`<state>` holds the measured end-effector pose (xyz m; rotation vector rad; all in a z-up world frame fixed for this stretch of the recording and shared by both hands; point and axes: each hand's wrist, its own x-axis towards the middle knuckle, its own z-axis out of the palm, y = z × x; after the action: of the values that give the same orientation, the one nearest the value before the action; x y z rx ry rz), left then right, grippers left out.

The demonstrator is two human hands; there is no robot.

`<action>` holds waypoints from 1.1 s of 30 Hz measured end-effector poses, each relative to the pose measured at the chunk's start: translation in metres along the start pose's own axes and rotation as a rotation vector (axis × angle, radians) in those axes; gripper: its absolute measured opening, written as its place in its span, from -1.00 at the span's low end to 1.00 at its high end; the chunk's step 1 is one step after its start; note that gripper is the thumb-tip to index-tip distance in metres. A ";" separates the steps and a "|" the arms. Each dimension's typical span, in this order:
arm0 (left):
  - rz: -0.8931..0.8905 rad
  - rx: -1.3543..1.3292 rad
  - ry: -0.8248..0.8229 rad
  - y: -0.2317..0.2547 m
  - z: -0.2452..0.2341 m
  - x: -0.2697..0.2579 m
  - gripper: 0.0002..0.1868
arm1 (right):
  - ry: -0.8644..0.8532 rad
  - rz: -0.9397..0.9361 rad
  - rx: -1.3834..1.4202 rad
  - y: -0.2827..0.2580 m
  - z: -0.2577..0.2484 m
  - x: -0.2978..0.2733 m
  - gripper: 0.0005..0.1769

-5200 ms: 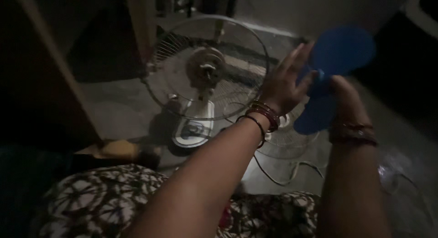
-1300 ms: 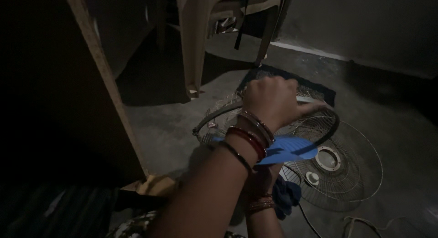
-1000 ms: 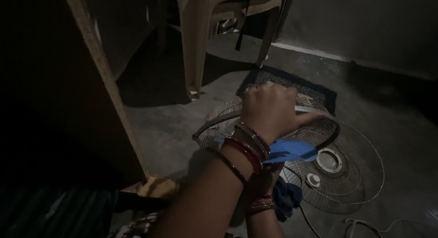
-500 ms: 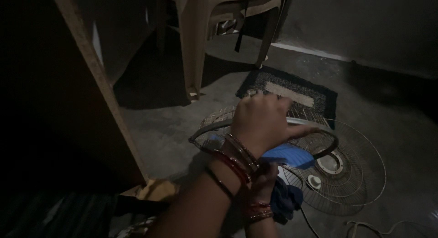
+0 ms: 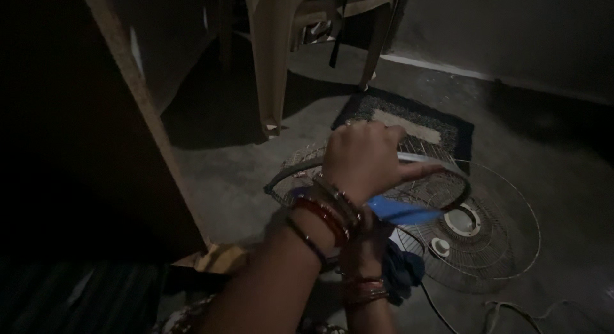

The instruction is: The person assembles a standing electric fan by attaching the blue fan blades to the motor hub, securing them with a central nut, and then fitting the front wire cage over the blades. The person works on the floor in a dimly lit room.

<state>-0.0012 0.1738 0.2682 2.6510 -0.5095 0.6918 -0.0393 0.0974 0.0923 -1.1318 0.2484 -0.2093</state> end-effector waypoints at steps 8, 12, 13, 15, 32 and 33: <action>-0.120 -0.047 -0.119 -0.001 0.001 0.033 -0.04 | 0.166 -0.435 -0.226 0.027 -0.014 0.025 -0.25; -0.098 0.029 -0.157 -0.005 0.004 0.046 -0.07 | 0.163 -0.553 -0.304 0.020 0.000 0.021 -0.18; -0.104 0.026 -0.186 -0.006 0.004 0.049 -0.08 | 0.097 -0.446 0.058 0.016 0.004 0.024 -0.22; -0.111 0.036 -0.208 -0.010 0.002 0.057 -0.07 | -0.041 -0.204 0.773 0.010 0.011 0.028 -0.27; -0.061 0.075 -0.287 -0.010 -0.005 0.067 -0.04 | 0.165 -0.950 -1.007 0.029 -0.034 -0.027 -0.03; -0.071 0.075 -0.281 -0.009 -0.005 0.067 -0.05 | 0.133 -0.991 -1.049 0.033 -0.039 -0.031 0.00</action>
<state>0.0553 0.1670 0.3048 2.8381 -0.4684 0.3246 -0.0797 0.0862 0.0492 -2.2283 -0.1485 -1.1261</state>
